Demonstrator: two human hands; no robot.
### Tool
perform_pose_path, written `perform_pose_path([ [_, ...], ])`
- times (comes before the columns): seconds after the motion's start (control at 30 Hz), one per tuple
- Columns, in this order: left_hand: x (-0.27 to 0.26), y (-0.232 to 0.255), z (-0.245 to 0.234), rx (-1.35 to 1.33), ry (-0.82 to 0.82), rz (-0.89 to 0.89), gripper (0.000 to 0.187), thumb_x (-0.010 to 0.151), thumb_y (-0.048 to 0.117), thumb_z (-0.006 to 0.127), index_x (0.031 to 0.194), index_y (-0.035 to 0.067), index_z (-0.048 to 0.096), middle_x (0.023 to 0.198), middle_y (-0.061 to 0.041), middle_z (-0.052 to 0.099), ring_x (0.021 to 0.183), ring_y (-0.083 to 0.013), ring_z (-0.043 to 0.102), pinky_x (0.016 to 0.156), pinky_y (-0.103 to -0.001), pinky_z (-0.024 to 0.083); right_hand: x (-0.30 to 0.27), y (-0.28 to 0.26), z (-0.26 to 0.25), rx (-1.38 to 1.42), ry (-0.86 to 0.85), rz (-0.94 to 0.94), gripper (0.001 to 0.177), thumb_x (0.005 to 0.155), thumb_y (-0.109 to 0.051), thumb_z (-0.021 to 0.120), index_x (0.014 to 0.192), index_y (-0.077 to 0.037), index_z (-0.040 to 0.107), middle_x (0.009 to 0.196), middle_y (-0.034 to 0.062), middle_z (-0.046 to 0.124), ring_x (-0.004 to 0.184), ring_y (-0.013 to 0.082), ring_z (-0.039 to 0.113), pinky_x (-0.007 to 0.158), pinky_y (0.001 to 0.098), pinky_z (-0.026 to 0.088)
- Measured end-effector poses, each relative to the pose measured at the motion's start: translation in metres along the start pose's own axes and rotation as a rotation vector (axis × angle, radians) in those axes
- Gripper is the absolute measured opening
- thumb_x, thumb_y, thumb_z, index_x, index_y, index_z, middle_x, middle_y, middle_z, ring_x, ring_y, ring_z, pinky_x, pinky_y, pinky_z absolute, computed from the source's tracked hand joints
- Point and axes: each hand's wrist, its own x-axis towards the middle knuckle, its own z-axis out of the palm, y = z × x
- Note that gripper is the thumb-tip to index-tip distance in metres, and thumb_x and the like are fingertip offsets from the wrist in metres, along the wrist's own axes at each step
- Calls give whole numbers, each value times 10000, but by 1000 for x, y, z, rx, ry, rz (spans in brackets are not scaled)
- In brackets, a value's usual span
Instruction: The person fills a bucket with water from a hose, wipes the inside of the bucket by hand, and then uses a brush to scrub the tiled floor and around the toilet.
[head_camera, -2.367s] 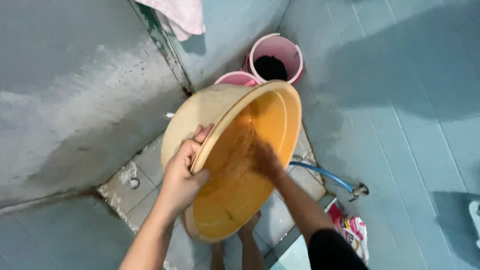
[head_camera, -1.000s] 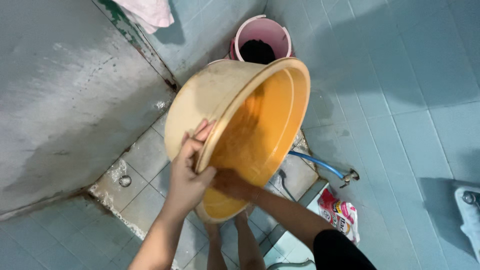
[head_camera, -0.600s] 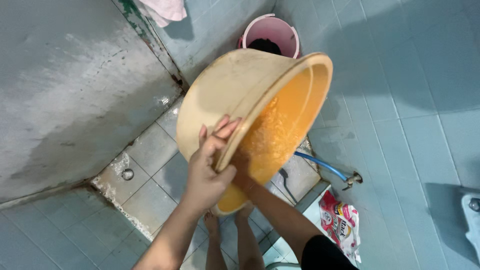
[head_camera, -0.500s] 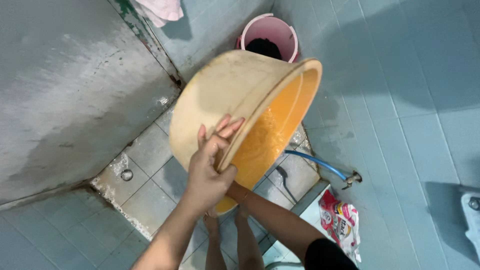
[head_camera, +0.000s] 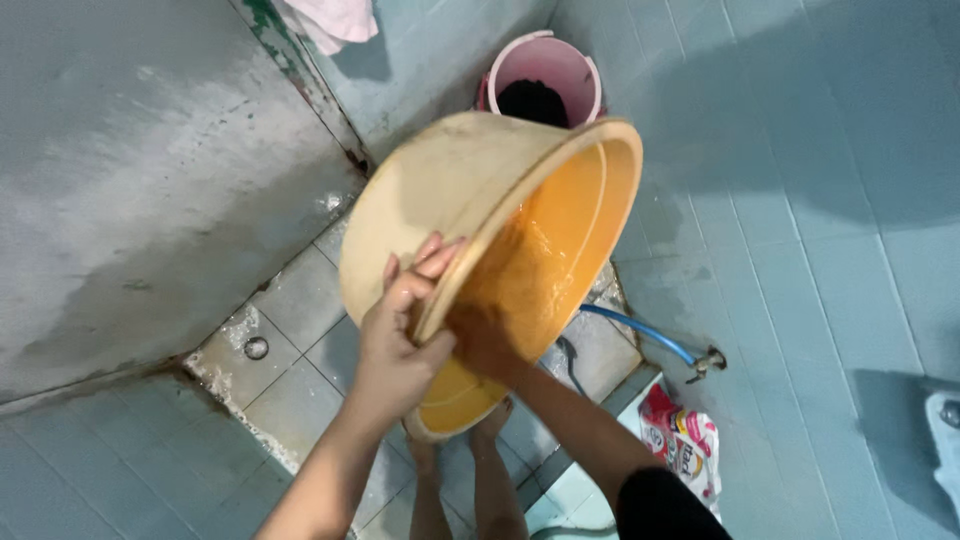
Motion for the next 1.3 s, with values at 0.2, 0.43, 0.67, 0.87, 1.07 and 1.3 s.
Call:
perform_pose_path([
  [0.2,2,-10,-7,-149,62,-15,366,745,-192,511,995,65,440,1541,-164,504,1579,-319,266,1304,-467,23,-3,42,-18,-87,208,487,615,897,-496,611,1357,-95,530,1461,129,467,1401,353,367,1110,634,226],
  [0.43,3,-38,-31,-417,200,-144,361,713,-191,485,955,76,459,1554,-111,475,1526,-171,314,1141,-252,262,-98,84,-66,-46,826,419,611,855,-231,721,1368,30,517,1393,232,540,1290,401,490,1092,477,366],
  [0.67,-17,-79,-63,-511,261,-245,362,720,-160,548,969,89,463,971,23,546,845,-49,485,732,-184,393,-125,146,-55,2118,418,684,420,870,-195,609,1240,3,612,1239,152,653,1110,267,644,958,417,516],
  [0.87,-14,-123,-111,-435,367,-302,353,725,-122,516,1006,90,504,888,-7,623,726,-78,562,668,-216,477,-172,170,-32,1886,210,669,248,856,-76,580,1083,22,598,1027,101,689,934,212,706,844,355,591],
  [1.07,-13,-120,-115,424,424,-551,256,870,-12,626,1112,10,547,1023,-174,673,894,-247,652,834,-368,539,-211,117,-45,1700,335,807,287,882,-41,602,1154,49,613,934,139,656,739,214,594,639,314,497],
  [1.3,-10,-193,-29,2001,-532,-229,816,945,358,506,1572,66,73,1657,-132,8,1510,-286,15,1173,-530,101,-217,25,-116,1621,524,856,381,773,22,555,1139,127,584,969,192,678,779,271,641,652,346,515],
])
